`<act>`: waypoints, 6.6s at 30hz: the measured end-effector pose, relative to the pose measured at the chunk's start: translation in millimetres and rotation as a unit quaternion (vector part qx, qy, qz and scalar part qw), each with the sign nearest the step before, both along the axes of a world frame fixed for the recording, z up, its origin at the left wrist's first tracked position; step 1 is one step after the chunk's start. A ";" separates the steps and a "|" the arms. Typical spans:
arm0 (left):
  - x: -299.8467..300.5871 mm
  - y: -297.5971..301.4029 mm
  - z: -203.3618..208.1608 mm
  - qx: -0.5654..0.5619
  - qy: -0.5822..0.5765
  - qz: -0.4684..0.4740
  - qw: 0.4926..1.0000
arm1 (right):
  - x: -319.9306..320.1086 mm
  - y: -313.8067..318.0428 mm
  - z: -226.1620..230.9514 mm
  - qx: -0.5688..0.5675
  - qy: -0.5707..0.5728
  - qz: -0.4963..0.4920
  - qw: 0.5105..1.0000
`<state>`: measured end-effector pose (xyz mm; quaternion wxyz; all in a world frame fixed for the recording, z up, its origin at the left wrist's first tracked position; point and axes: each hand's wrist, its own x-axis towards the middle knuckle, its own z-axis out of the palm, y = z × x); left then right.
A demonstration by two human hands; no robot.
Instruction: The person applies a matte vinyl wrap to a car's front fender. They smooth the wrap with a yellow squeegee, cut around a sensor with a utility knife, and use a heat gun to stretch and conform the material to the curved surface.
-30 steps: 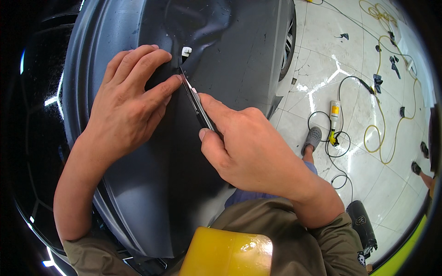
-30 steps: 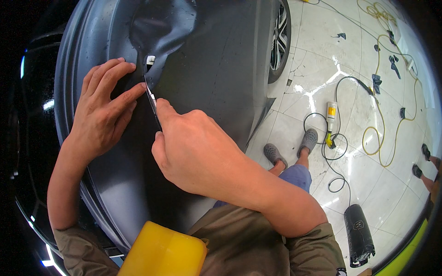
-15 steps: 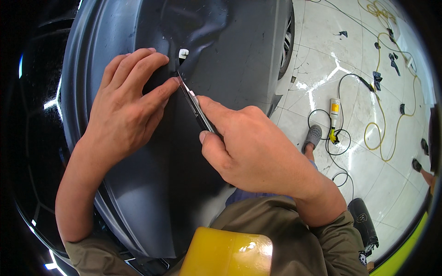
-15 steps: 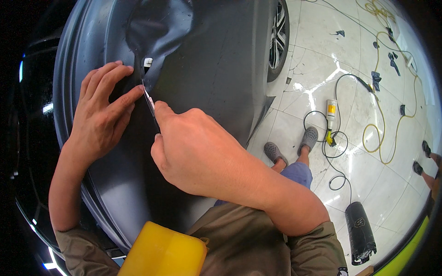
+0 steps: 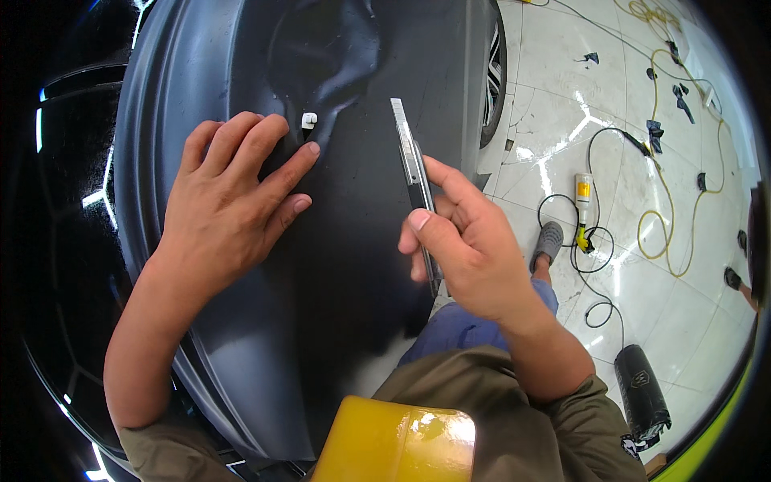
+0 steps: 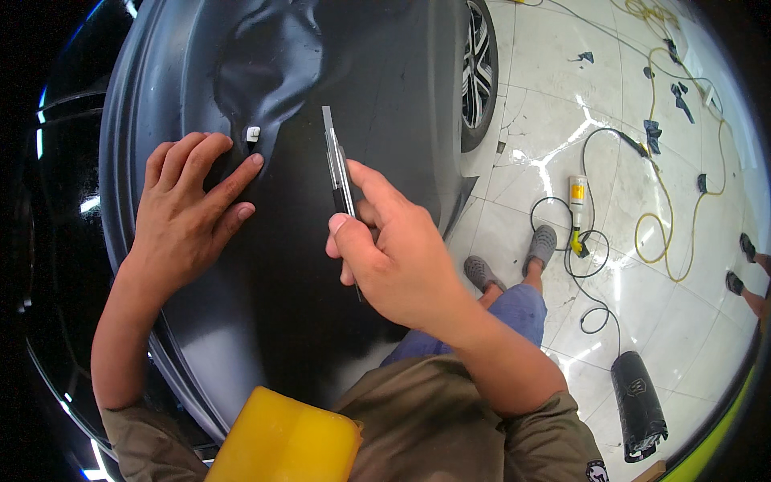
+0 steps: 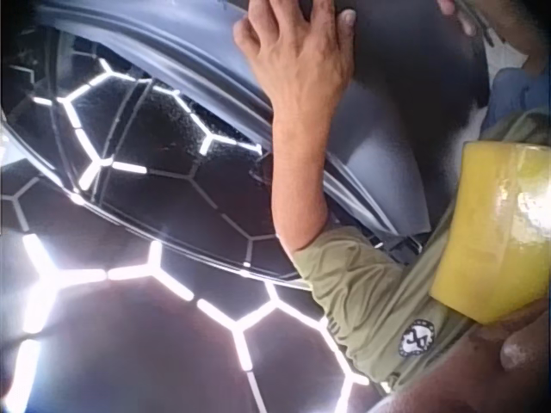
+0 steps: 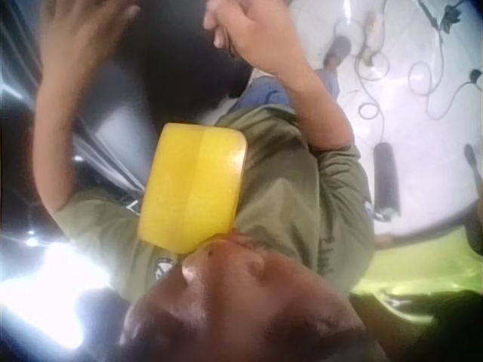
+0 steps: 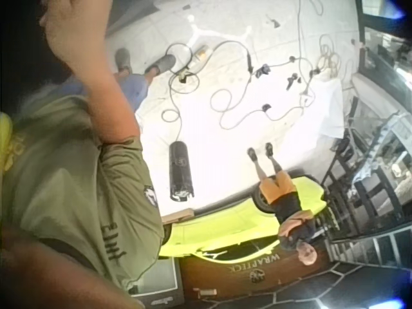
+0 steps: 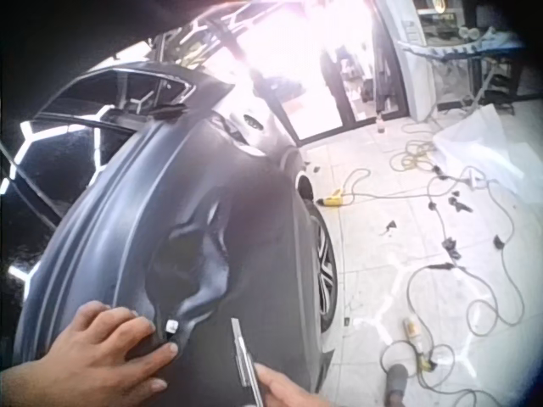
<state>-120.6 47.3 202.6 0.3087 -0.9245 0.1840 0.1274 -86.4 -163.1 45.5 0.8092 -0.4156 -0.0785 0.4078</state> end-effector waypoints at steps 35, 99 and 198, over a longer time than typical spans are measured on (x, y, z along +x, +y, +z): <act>8.4 2.3 10.4 -0.031 0.015 -0.005 0.999 | -7.6 50.2 6.4 0.215 0.239 0.173 0.931; 0.9 2.5 9.6 -0.090 0.013 0.007 0.996 | -5.5 38.8 20.3 0.281 0.363 0.240 0.855; -34.4 -25.1 -30.6 -0.063 -0.107 0.176 0.976 | 121.8 69.6 -16.0 -0.093 -0.819 -0.041 0.564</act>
